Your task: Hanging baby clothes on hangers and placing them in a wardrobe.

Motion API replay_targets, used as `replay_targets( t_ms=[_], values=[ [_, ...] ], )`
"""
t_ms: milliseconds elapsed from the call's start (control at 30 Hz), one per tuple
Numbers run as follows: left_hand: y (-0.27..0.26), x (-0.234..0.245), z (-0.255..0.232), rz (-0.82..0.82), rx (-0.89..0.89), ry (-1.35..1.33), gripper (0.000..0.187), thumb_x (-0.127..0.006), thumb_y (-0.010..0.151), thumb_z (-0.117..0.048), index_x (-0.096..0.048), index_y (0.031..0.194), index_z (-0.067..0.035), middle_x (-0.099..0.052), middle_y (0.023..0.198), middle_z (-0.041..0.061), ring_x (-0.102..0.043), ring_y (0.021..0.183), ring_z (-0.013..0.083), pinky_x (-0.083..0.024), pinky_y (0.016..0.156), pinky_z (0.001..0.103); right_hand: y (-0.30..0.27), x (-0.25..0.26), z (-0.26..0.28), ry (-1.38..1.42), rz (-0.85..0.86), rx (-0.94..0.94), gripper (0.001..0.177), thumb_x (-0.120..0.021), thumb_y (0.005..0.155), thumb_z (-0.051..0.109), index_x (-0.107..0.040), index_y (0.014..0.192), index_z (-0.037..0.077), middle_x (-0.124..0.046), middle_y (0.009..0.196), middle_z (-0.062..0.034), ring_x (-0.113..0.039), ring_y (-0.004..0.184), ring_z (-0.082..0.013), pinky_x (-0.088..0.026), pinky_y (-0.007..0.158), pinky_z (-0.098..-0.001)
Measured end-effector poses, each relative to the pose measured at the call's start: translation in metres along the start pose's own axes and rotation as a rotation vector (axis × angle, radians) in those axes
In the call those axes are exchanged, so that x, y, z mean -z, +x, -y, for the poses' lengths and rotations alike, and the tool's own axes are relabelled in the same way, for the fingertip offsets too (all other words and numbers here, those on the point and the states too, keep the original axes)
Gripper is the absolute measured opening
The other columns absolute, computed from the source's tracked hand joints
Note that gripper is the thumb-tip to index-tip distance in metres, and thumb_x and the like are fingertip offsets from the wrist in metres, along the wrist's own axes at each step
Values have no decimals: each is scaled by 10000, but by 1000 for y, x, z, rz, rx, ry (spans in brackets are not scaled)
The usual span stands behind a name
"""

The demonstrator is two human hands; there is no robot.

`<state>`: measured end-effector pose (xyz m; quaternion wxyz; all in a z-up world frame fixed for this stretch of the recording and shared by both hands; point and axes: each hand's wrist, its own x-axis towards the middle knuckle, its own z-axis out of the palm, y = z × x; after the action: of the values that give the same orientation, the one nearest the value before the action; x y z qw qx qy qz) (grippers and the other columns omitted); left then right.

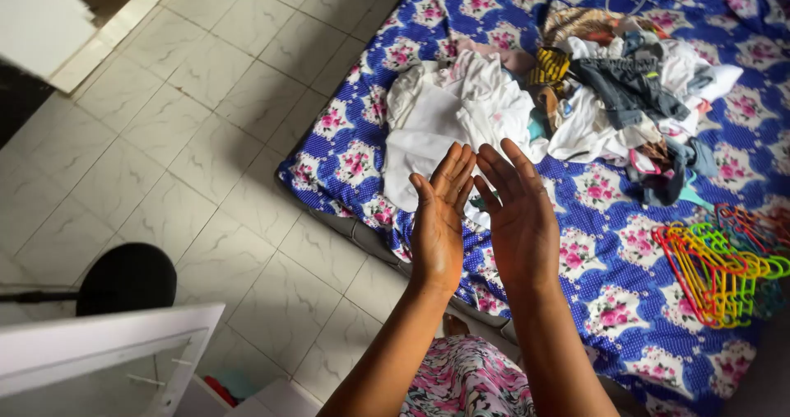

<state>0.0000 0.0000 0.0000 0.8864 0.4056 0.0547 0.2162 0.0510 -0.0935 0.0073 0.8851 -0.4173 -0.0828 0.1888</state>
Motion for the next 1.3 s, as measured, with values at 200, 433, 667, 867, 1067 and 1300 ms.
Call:
replay_targets(
  t_ms=[200,433,667,867,1067,1300],
  values=[
    [5,3,10,38,124,-80,884,-213,1032,-667,-348,1587,7,-426,1615,216,-374,1540,291,-228,1297,420,-7,24,-7,85,-36,75,674,-476,1022,401,-370,1551,-3,-487,1548,-232,-480,1446,-318,-354,1228,-450],
    [11,-3,33,27,172,-105,875,-209,1036,-659,-373,1571,14,-455,1591,218,-405,1516,285,-255,1283,415,-5,44,-1,103,-123,68,640,-461,1035,366,-374,1543,-13,-501,1518,-246,-494,1429,-324,-367,1225,-455],
    [19,-25,54,32,194,-72,880,-193,1032,-663,-378,1572,7,-456,1591,213,-408,1513,276,-269,1269,405,5,71,14,123,-148,62,621,-455,1039,349,-377,1538,-13,-514,1503,-243,-503,1417,-321,-384,1210,-446],
    [20,-48,87,14,236,-48,878,-183,1027,-661,-376,1567,4,-455,1592,209,-398,1519,270,-259,1263,396,9,110,29,165,-206,28,614,-440,1034,339,-386,1539,-7,-523,1499,-225,-522,1389,-302,-395,1183,-431],
    [23,-62,113,18,269,-32,886,-187,1024,-660,-369,1563,19,-444,1597,214,-389,1522,271,-254,1268,392,10,138,39,188,-260,18,600,-426,1037,338,-403,1524,-14,-543,1473,-224,-534,1367,-296,-405,1175,-437],
    [28,-60,132,32,319,-45,890,-194,1014,-659,-366,1560,22,-446,1589,216,-405,1507,275,-269,1264,393,10,147,41,141,-321,19,572,-467,1016,312,-447,1491,-6,-569,1441,-213,-553,1356,-293,-412,1168,-434]
  ],
)
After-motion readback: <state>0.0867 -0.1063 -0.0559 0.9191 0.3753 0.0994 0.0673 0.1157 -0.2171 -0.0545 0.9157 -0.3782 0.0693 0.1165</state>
